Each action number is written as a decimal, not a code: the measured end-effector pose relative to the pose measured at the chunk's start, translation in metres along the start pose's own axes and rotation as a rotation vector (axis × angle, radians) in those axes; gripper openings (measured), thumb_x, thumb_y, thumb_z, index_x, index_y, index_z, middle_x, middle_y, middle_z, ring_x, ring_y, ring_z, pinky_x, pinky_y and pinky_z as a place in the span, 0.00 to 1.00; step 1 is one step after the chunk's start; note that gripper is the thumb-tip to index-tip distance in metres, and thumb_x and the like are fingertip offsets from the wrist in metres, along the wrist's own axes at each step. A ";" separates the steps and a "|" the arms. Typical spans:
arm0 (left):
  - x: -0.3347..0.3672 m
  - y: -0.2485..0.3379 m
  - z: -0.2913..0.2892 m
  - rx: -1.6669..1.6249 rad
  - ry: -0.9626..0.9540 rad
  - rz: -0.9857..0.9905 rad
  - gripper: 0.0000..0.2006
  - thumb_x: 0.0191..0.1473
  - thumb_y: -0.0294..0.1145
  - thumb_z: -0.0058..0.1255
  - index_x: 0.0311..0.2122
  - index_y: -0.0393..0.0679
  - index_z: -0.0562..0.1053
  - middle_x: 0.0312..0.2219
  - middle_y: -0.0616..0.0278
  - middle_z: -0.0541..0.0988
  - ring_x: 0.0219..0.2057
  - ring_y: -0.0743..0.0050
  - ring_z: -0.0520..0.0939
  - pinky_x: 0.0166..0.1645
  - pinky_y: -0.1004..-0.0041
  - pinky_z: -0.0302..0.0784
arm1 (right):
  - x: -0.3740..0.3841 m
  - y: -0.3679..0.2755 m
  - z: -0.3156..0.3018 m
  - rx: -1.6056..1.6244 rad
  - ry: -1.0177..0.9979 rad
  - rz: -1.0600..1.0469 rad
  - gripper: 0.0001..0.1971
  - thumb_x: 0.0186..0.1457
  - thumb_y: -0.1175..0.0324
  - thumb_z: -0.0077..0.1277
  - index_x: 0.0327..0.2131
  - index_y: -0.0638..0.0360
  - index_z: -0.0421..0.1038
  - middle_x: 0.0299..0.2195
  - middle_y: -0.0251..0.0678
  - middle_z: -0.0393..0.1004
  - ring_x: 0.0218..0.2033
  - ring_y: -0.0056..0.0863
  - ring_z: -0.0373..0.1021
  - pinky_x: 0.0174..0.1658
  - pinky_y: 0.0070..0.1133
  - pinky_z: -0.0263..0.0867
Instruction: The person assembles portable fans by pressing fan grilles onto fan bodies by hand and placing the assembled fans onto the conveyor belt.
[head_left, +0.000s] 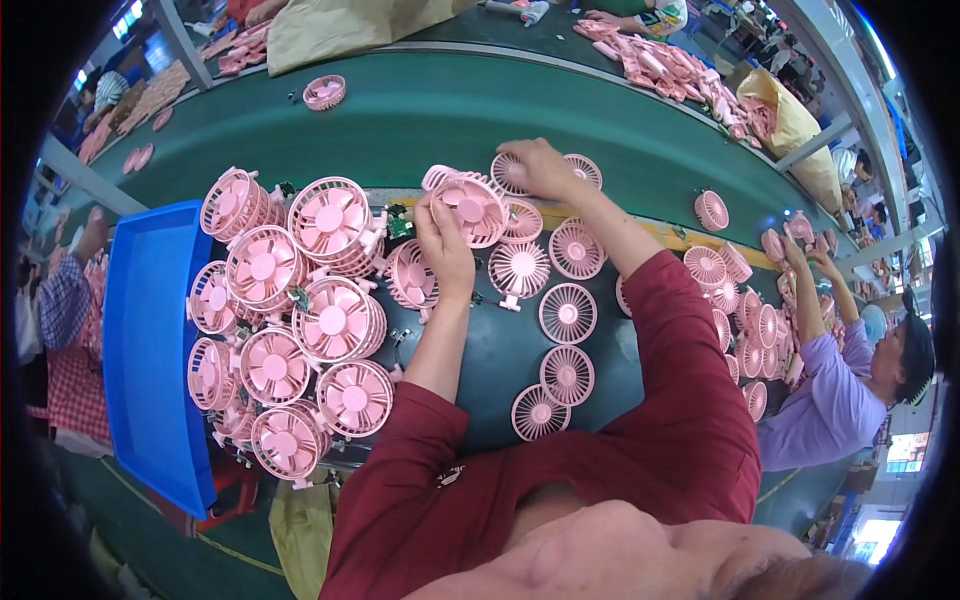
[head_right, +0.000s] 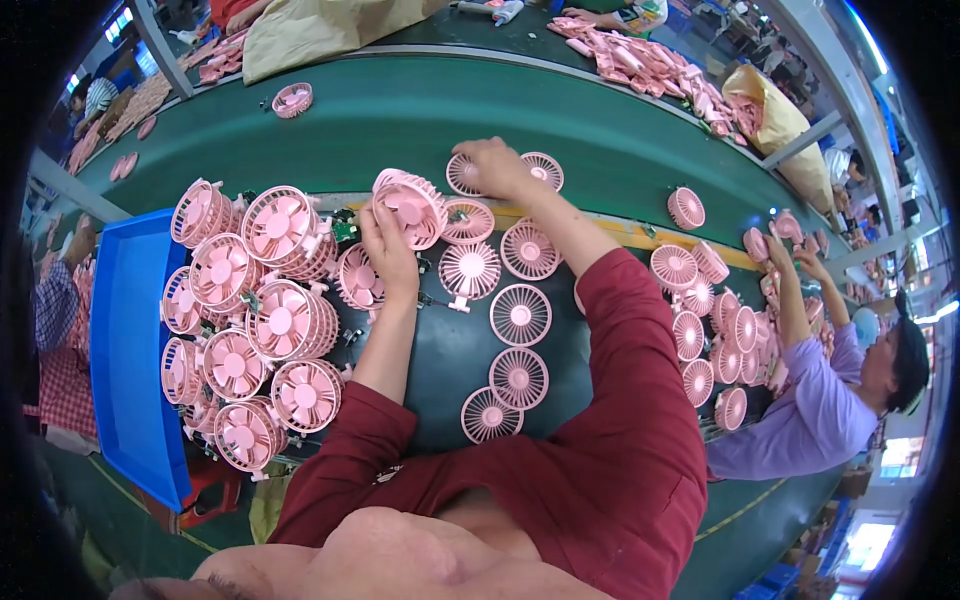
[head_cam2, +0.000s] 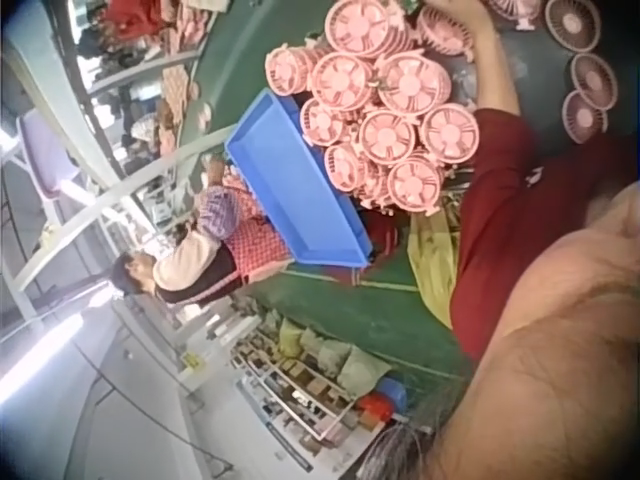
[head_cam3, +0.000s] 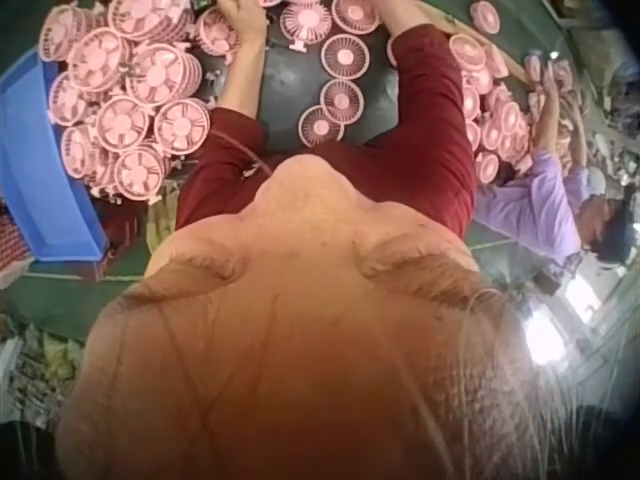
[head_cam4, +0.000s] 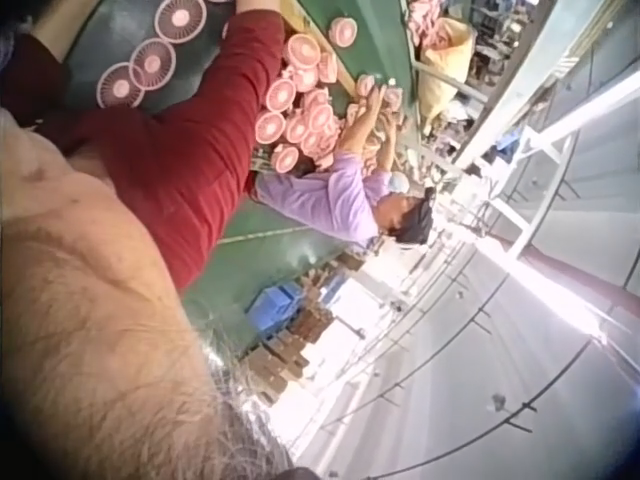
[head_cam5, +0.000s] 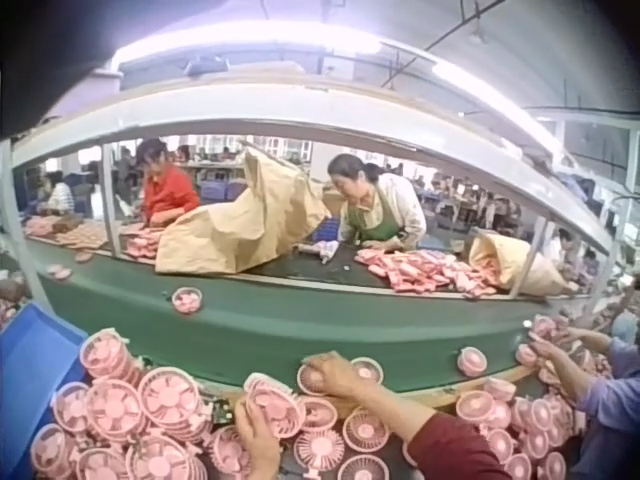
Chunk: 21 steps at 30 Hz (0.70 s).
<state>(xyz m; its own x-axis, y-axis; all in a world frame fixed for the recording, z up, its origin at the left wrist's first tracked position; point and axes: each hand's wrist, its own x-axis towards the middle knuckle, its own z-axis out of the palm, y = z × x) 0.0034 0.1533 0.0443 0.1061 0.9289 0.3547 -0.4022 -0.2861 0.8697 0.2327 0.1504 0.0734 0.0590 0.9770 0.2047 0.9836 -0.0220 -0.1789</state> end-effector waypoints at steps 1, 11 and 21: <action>0.001 0.005 0.002 0.001 -0.028 -0.011 0.14 0.67 0.37 0.34 0.40 0.36 0.68 0.30 0.67 0.69 0.32 0.82 0.67 0.38 0.79 0.65 | -0.003 0.016 -0.006 0.098 0.042 0.043 0.27 0.46 0.58 0.59 0.51 0.51 0.68 0.46 0.47 0.73 0.48 0.44 0.68 0.53 0.33 0.63; 0.022 0.041 0.010 0.233 0.005 0.086 0.16 0.66 0.37 0.34 0.42 0.35 0.70 0.30 0.58 0.75 0.32 0.77 0.72 0.38 0.75 0.67 | -0.044 0.067 -0.016 -0.038 0.092 0.350 0.27 0.39 0.51 0.64 0.43 0.54 0.75 0.40 0.45 0.76 0.45 0.43 0.71 0.47 0.31 0.68; 0.089 -0.004 -0.001 1.080 -0.273 0.160 0.20 0.62 0.44 0.34 0.42 0.39 0.73 0.38 0.44 0.78 0.45 0.40 0.74 0.48 0.52 0.67 | -0.002 0.062 -0.035 0.425 0.068 0.104 0.28 0.41 0.52 0.62 0.46 0.55 0.74 0.44 0.44 0.76 0.44 0.38 0.73 0.48 0.28 0.68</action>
<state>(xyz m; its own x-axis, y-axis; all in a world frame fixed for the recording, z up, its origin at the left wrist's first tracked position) 0.0139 0.2377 0.0722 0.3724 0.8187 0.4370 0.5553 -0.5739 0.6019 0.2991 0.1400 0.0955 0.1794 0.9576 0.2253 0.8151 -0.0165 -0.5790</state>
